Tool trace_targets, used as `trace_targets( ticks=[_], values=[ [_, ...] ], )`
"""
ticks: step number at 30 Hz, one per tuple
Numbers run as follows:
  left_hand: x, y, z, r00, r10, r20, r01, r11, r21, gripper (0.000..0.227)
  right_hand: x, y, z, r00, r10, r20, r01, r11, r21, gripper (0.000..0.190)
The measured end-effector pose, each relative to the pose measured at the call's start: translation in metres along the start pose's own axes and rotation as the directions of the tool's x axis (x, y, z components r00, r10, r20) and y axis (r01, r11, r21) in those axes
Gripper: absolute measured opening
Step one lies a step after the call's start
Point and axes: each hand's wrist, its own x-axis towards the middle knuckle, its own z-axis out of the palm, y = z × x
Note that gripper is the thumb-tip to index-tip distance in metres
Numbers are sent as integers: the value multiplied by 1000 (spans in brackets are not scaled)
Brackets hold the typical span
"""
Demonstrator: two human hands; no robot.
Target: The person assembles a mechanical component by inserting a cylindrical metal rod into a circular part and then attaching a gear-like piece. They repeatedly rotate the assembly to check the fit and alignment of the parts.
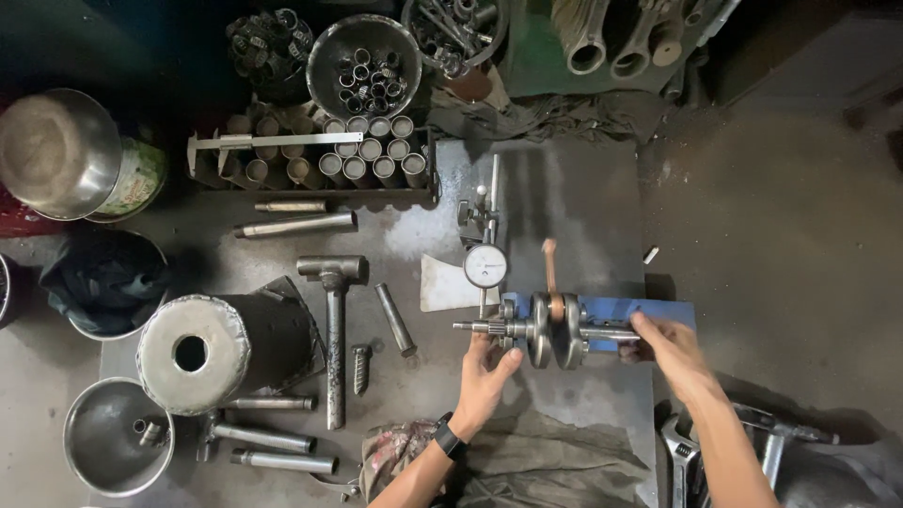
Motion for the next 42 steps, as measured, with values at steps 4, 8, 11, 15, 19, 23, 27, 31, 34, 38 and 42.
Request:
trace_targets(
  ticks=[4, 8, 11, 15, 19, 23, 27, 31, 34, 38, 42],
  values=[
    [0, -4, -1, 999, 35, 4, -35, 999, 1, 69, -7, -10, 2, 1000, -20, 19, 19, 998, 54, 27],
    [0, -4, -1, 1000, 29, 0, -29, 999, 12, 69, -11, -15, 0, 997, -70, 36, 70, 998, -3, 25],
    [0, -1, 0, 1000, 24, 6, -23, 999, -30, 71, -28, -39, 4, 998, -58, 34, 61, 994, -89, 28],
    [0, 1, 2, 1000, 12, -2, -12, 1000, -16, 71, -28, -37, 5, 994, -99, 55, 104, 991, -80, 29],
    [-1, 2, 3, 1000, 26, 0, -26, 999, -28, 70, -19, -25, 5, 999, -21, 34, 20, 998, 54, 36],
    [-2, -1, 1, 1000, 14, -1, -14, 999, -36, 70, -15, -18, 2, 1000, -7, 12, 7, 1000, 11, 29],
    [-1, -18, -14, 999, 31, -7, -31, 998, 50, 66, -22, -26, 0, 995, -96, 37, 97, 995, -23, 23],
    [16, -53, -52, 984, 13, -177, 12, 990, 143, 55, -33, -44, 1, 997, -74, 34, 77, 992, -96, 34],
    [61, -32, -65, 945, 214, -246, -125, 935, 333, 52, -32, -43, -2, 992, -103, 77, 100, 994, 49, 36],
    [139, 5, -86, 914, 404, -16, -274, 647, 711, 71, -28, -33, -4, 988, -128, 80, 104, 960, 259, 36],
    [199, -18, -105, 919, 319, 231, -364, 462, 809, 105, -30, -32, -2, 989, -137, 61, 112, 944, 311, 39]
  ],
)
